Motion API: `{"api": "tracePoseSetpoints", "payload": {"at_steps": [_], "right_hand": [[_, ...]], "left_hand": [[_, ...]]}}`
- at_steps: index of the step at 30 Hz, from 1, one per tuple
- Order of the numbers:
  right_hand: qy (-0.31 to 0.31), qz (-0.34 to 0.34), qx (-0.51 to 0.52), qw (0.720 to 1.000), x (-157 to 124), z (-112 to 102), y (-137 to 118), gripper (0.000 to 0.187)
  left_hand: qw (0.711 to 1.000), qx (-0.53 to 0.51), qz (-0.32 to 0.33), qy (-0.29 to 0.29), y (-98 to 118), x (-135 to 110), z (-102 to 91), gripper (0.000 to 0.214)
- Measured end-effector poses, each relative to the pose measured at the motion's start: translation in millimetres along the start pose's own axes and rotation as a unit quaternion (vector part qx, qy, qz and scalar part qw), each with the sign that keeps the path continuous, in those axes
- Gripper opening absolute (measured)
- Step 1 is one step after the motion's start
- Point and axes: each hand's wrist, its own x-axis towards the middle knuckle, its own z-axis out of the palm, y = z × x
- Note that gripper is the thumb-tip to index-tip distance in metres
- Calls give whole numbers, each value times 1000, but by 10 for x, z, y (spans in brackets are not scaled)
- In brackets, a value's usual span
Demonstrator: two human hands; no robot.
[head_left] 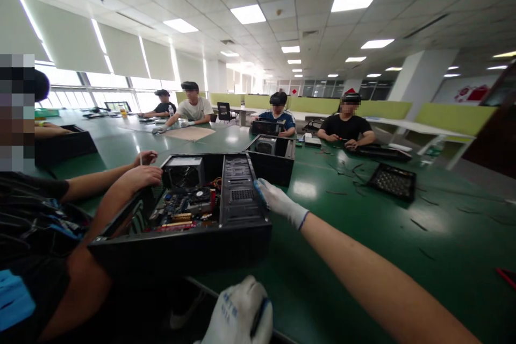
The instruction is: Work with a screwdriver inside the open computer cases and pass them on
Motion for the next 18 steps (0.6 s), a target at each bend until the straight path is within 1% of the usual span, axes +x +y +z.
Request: {"api": "tracePoseSetpoints", "payload": {"at_steps": [1,2,3,5,7,9,11,14,18], "right_hand": [[-8,-1,-16,1000,117,14,29,56],[-15,1,-35,999,227,17,72,59],[-19,6,-58,998,332,11,128,62],[-17,21,-109,994,534,-21,269,69],[-11,35,-169,985,732,-69,429,74],[-6,45,-226,973,933,-125,588,77],[-6,52,-271,961,1135,-181,733,79],[-10,49,-318,947,1440,-248,917,81],[-24,60,-354,933,1801,-286,1093,84]], "left_hand": [[1000,3,-1,2,120,-164,171,22],[1000,11,-14,15,186,-296,334,21],[999,17,-30,26,203,-391,486,20],[997,14,-73,3,126,-479,736,16],[994,10,-108,-19,-1,-477,910,13],[991,19,-129,-21,-82,-447,1011,11],[989,36,-143,-9,-92,-426,1057,10],[986,45,-160,-13,-48,-420,1066,11],[984,43,-169,-43,-47,-422,1067,13]]}}
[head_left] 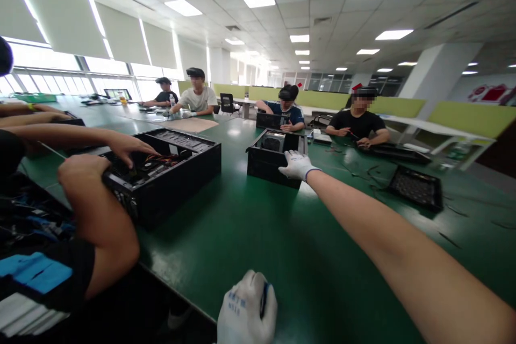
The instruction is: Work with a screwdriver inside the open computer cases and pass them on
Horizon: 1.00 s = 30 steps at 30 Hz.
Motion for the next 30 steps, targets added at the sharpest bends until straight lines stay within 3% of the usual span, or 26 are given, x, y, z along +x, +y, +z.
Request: {"api": "tracePoseSetpoints", "payload": {"at_steps": [6,12,18,26,30], "right_hand": [[4,20,-27,999,194,37,-6,74],[26,-8,-48,999,-183,-85,-58,60],[33,-44,-61,997,-1023,-267,-16,62],[77,-128,-62,987,-2564,-570,69,59],[102,-150,-39,983,-3285,-657,135,53]], "left_hand": [[1000,2,3,16,-58,-2,36,12],[1000,-3,4,19,-62,-22,12,9],[999,-13,7,36,-47,-16,-23,14],[998,-23,18,53,-100,-34,-13,15],[997,-60,21,40,77,-40,-257,16]]}}
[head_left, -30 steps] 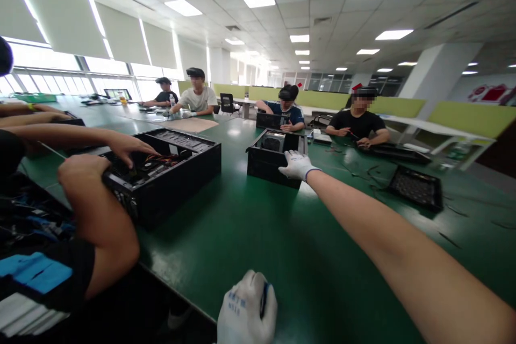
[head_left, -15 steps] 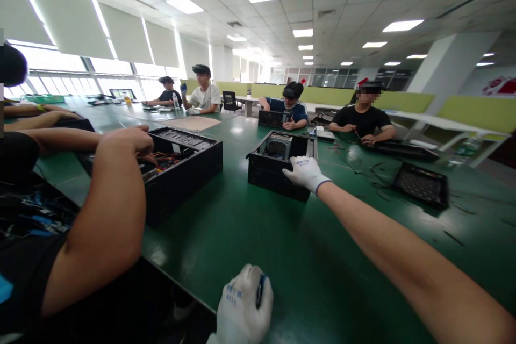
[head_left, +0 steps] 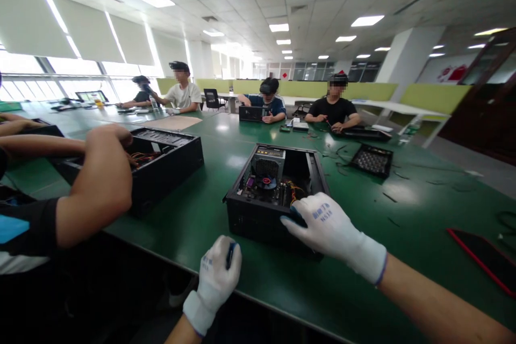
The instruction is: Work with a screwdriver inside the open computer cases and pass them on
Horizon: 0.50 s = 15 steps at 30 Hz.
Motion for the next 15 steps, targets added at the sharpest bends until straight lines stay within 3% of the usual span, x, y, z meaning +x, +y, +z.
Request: {"api": "tracePoseSetpoints", "payload": {"at_steps": [4,8,12,15], "right_hand": [[24,-24,48,998,-526,-179,-79,43],[41,-46,90,994,-883,-340,-149,36],[52,-61,124,989,-1165,-467,-212,26],[54,-63,142,986,-1323,-527,-241,19]], "left_hand": [[996,-32,85,-2,506,140,-459,6],[984,-38,172,-16,1021,416,-841,6],[976,6,172,-135,1288,618,-909,16],[963,46,178,-198,1360,610,-855,19]]}}
